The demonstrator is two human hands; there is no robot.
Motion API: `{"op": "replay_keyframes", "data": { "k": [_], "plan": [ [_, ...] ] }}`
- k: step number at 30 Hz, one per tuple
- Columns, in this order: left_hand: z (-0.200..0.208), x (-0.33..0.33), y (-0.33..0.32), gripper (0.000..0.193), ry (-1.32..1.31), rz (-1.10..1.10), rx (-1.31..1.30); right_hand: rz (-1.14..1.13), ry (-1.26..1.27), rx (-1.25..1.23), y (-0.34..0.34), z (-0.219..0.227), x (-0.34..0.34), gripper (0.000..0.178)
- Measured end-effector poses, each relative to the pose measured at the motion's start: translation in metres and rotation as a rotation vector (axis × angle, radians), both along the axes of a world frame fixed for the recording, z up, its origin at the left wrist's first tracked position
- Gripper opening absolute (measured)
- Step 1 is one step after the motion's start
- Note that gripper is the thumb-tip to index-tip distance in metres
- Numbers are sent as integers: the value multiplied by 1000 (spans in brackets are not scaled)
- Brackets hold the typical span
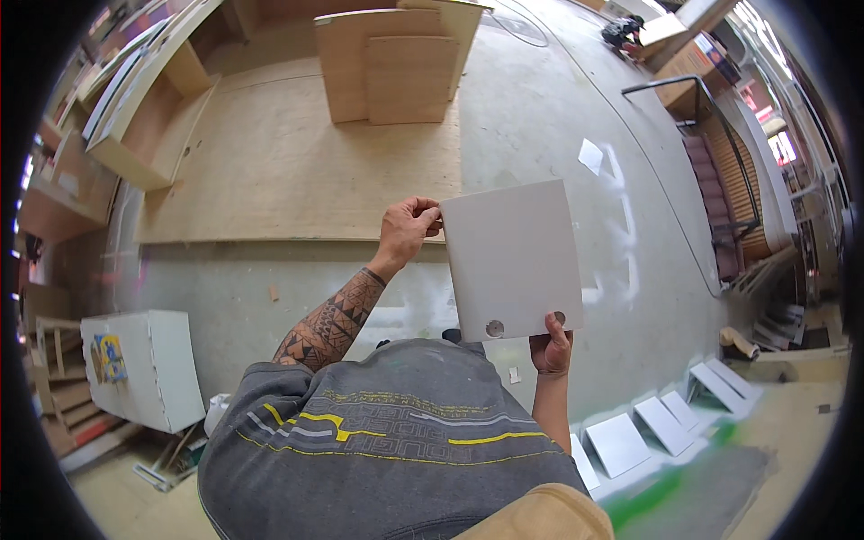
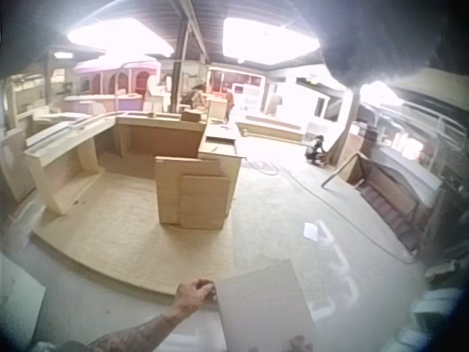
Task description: The person picks up a white board, places it on a workbench, selects a metal hinge from a container, and secures it to the board using a power drill.
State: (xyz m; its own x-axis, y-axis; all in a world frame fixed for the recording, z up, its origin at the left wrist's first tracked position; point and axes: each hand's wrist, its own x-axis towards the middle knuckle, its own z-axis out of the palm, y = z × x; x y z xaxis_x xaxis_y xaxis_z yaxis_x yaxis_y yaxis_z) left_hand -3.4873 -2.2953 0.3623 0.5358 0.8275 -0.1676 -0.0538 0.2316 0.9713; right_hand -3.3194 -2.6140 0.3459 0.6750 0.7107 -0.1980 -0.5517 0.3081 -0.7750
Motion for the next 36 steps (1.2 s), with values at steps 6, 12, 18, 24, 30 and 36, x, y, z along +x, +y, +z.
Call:
{"op": "replay_keyframes", "data": {
  "k": [6,12,18,24,30,36],
  "plan": [
    [-4,114,4,17,29,-96,43,-101,85,41,-12,-16,80,45],
    [-3,242,-5,16,95,-195,40,-166,114,85,-28,-38,191,44],
    [0,342,-6,16,150,-299,16,-214,72,38,-37,-32,279,38],
    [-3,416,-1,19,109,-313,-78,-263,104,51,-31,-26,331,41],
    [-10,483,21,19,129,-300,-15,-284,103,63,-7,-27,383,48],
    [-20,555,74,22,189,-319,51,-271,-32,32,34,-31,455,46]
  ]
}}
